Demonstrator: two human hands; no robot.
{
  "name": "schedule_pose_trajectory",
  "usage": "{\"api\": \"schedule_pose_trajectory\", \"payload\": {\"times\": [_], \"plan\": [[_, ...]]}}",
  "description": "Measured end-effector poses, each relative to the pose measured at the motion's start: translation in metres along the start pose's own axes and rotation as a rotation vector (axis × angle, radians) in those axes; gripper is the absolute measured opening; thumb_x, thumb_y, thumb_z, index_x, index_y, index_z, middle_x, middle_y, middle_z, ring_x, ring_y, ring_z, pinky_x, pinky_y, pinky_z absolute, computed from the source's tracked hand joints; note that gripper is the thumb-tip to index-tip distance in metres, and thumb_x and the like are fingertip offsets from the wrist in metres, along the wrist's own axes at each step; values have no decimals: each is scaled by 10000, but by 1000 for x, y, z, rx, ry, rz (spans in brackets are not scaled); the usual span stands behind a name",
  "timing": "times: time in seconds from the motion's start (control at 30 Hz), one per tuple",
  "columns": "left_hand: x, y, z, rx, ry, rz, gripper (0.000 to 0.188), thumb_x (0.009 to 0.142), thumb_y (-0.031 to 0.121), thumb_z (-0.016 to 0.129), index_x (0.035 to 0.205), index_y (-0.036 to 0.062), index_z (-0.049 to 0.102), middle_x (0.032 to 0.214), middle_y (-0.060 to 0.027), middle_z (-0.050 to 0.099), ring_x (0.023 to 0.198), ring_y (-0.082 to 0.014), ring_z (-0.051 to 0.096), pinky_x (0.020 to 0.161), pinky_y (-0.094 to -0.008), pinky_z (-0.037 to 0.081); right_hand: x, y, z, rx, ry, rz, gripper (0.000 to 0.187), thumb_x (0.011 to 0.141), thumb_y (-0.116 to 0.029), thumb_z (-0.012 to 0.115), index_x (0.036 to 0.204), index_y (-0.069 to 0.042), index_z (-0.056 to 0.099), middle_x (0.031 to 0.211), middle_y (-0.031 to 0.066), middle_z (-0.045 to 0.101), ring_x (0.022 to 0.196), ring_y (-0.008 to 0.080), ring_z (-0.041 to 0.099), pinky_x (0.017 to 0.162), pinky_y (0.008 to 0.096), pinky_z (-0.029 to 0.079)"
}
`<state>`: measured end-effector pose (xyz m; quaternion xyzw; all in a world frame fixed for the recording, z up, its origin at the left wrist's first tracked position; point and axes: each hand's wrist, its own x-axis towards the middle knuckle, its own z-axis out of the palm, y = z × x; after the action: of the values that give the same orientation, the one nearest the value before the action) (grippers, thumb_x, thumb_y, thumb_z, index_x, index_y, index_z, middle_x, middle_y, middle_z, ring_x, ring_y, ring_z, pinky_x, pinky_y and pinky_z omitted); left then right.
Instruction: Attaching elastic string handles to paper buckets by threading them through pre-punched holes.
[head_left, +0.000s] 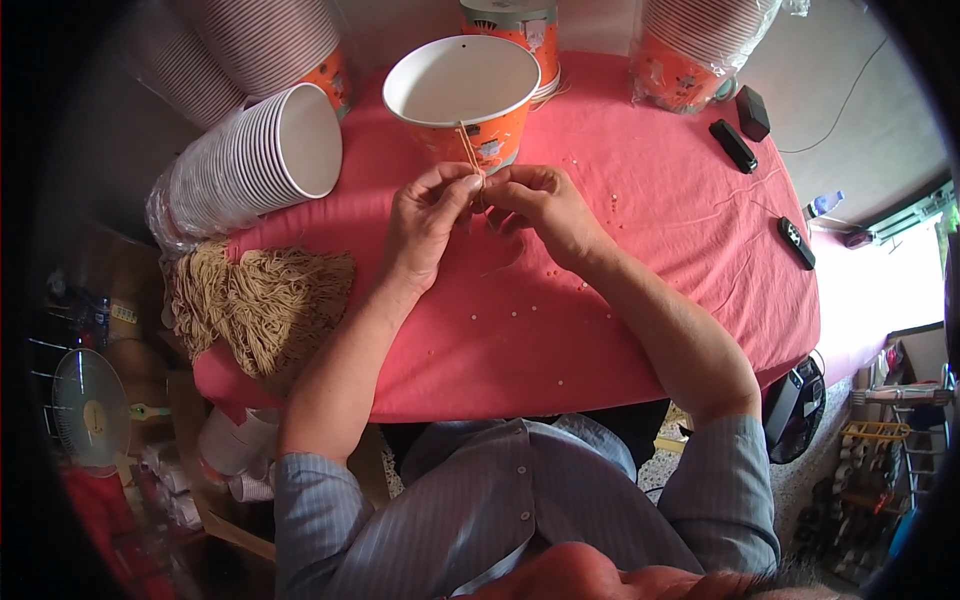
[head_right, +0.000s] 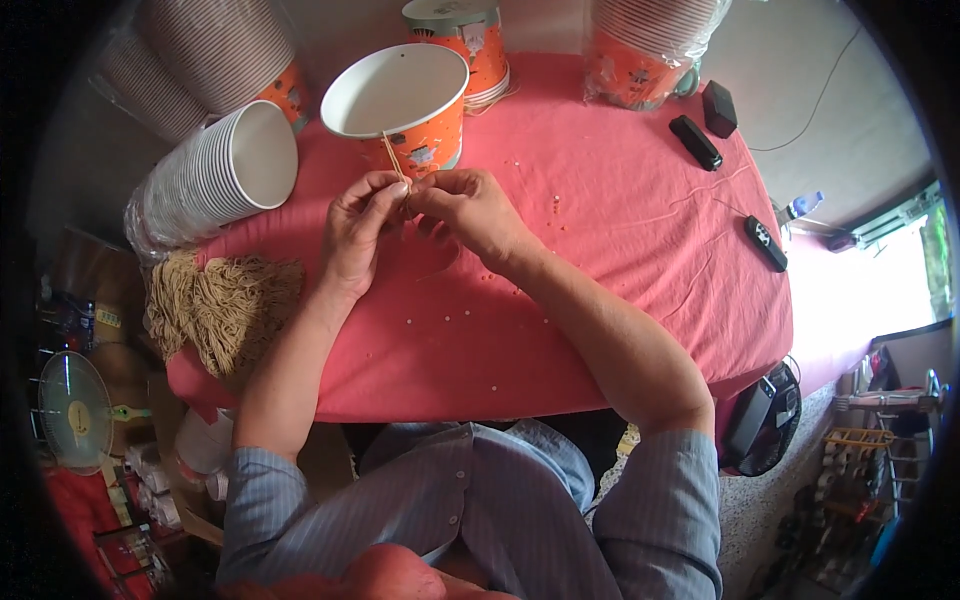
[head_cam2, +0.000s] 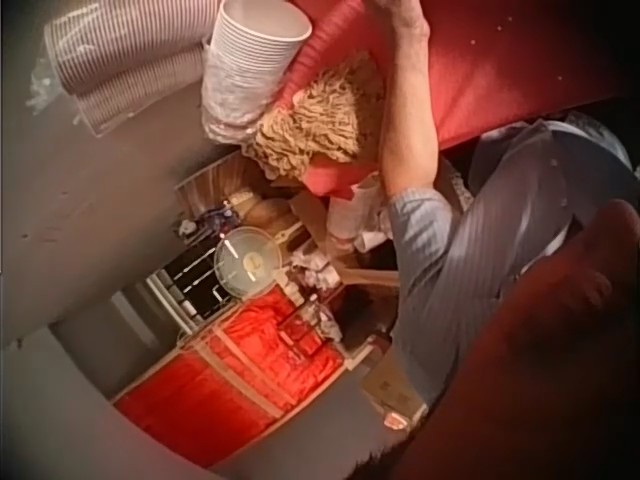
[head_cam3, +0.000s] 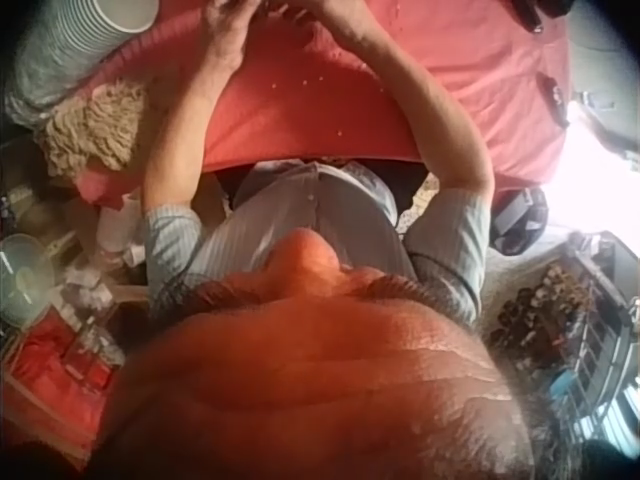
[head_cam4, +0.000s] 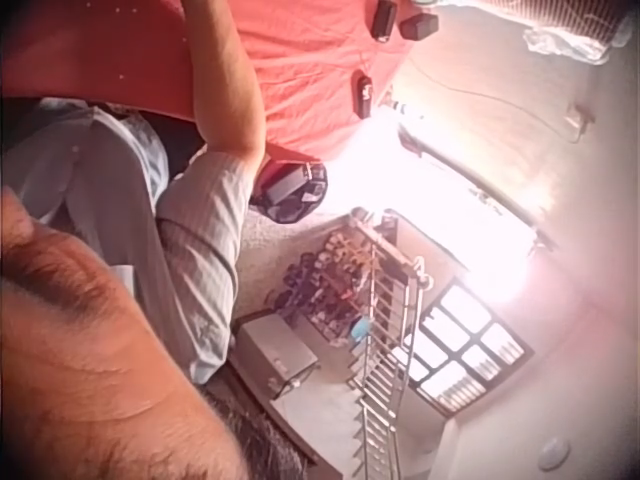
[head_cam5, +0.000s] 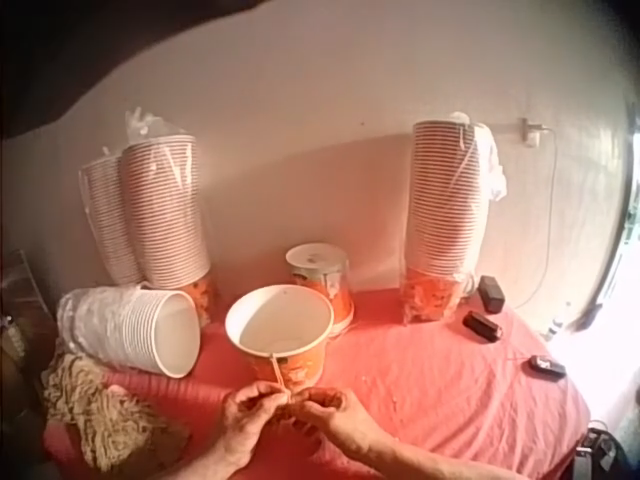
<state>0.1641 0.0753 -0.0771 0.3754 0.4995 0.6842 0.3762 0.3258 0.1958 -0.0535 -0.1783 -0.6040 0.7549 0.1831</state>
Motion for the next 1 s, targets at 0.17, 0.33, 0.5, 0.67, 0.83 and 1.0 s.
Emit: {"api": "schedule_pose_trajectory", "payload": {"times": [0.17,0.33,0.5,0.67,0.83,1.0], "plan": [[0,2,3,-2,11,-2,131,1064,174,710,1128,63,739,988,-6,759,825,-76,682,711,-241,529,0,2,-1,-45,-25,-14,206,1033,-206,719,1119,-25,764,1007,53,783,840,116,707,746,281,571],[-2,2,5,-19,24,-13,128,1061,174,710,1121,64,739,995,-10,760,838,-80,682,726,-254,537,2,8,3,-48,26,-50,196,1034,-194,740,1119,-19,764,1001,38,780,853,101,697,745,269,570],[-2,4,4,-87,18,-14,179,1025,210,758,1119,59,778,931,25,744,779,-46,605,708,-237,483,2,5,0,-81,7,-6,204,1029,-207,752,1114,-22,762,986,34,778,843,94,694,725,263,569],[-3,6,7,-77,22,-17,176,1024,202,759,1112,52,781,918,29,734,768,-46,596,704,-232,478,3,3,-4,-133,14,48,199,1016,-195,753,1110,-20,759,973,36,776,829,92,696,703,272,572],[-2,5,4,-104,44,-47,172,1026,193,759,1114,48,781,894,33,723,750,-48,594,701,-229,478,1,-2,-4,-149,14,54,187,1015,-191,749,1094,-21,764,953,33,774,789,97,699,687,274,567],[-2,4,4,-155,35,-59,161,1023,187,762,1114,56,780,895,24,722,720,-65,603,699,-238,496,3,-1,-10,-148,-17,50,169,1023,-190,744,1077,-33,777,937,23,776,783,95,702,681,272,561]]}}
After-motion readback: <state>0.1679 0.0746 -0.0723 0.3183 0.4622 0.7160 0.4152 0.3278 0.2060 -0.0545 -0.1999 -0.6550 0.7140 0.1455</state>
